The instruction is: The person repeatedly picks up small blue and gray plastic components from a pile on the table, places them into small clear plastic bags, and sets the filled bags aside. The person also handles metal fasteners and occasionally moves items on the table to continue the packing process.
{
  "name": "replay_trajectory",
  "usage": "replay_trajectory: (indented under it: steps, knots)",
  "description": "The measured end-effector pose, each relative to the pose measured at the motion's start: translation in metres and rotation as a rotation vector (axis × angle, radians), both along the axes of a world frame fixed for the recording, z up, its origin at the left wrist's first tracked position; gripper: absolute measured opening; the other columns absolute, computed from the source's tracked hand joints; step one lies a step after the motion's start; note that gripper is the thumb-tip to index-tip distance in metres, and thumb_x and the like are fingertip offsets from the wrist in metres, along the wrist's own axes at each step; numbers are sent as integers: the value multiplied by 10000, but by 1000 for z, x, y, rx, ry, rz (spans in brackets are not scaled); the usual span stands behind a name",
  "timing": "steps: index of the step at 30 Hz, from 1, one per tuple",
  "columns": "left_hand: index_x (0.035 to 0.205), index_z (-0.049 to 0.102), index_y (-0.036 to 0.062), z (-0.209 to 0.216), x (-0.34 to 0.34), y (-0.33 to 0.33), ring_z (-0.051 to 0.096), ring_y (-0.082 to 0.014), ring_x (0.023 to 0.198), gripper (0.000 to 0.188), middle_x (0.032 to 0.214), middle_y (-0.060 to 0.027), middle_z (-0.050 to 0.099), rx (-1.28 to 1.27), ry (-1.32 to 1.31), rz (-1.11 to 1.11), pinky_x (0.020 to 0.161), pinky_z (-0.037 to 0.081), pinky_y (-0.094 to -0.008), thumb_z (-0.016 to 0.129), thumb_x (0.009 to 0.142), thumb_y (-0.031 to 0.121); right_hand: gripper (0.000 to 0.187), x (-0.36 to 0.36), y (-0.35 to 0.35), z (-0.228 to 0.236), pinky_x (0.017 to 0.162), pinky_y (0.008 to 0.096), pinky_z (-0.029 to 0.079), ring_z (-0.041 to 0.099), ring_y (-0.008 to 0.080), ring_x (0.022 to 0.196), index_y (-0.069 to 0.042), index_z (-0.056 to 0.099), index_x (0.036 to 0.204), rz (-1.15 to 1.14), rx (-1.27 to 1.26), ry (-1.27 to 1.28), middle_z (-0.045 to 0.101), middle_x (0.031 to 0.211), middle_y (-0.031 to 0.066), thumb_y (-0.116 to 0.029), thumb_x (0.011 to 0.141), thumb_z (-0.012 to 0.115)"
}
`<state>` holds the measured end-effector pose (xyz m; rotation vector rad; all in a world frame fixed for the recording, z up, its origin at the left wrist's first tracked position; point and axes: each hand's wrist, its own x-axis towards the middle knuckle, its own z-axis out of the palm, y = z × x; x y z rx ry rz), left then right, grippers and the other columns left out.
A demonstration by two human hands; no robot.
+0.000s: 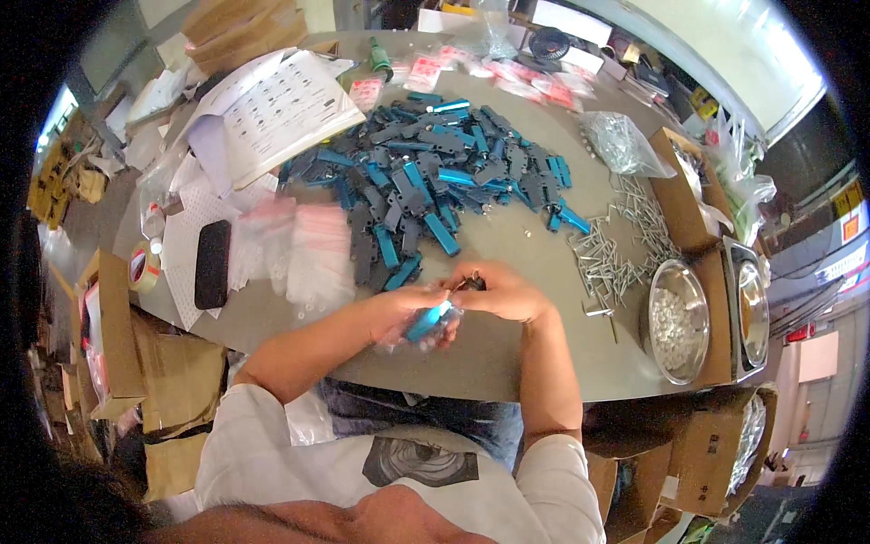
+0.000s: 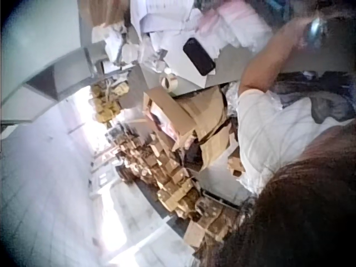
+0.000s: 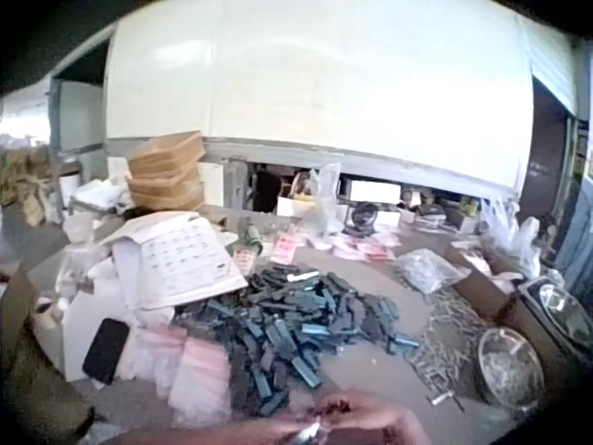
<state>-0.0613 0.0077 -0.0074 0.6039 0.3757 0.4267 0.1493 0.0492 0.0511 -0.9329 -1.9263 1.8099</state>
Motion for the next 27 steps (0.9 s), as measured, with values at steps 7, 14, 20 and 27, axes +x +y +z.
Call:
replay_trajectory:
  steps: [7,14,20,27]
  knots:
    - [1219,429,161,3,5,-3,607,-208,869,437,972,-80,600,-106,81,75,729,520,-407,446,951,506,220,1,7,-9,611,237,407,501,99,764,-33,595,975,-570,-38,400,563,838,15,-236,916,536]
    - [1285,420,166,-1,3,-3,596,-213,882,616,982,-74,585,-189,86,18,756,517,-449,299,924,650,290,-30,-7,-9,585,221,396,475,68,718,-72,590,991,-488,-146,206,532,843,-18,-356,935,572]
    - [1202,496,167,4,3,-1,595,-197,877,657,954,-50,586,-188,77,28,777,517,-465,303,884,709,300,-19,3,-28,574,206,445,517,80,690,-72,559,1076,-415,-281,294,551,889,12,-306,906,634]
    - [1136,528,162,3,0,1,600,-198,898,692,954,-50,587,-241,101,75,767,520,-535,324,842,754,188,-15,0,-17,631,197,533,593,100,758,-41,541,1037,-317,-355,240,598,897,55,-103,887,635]
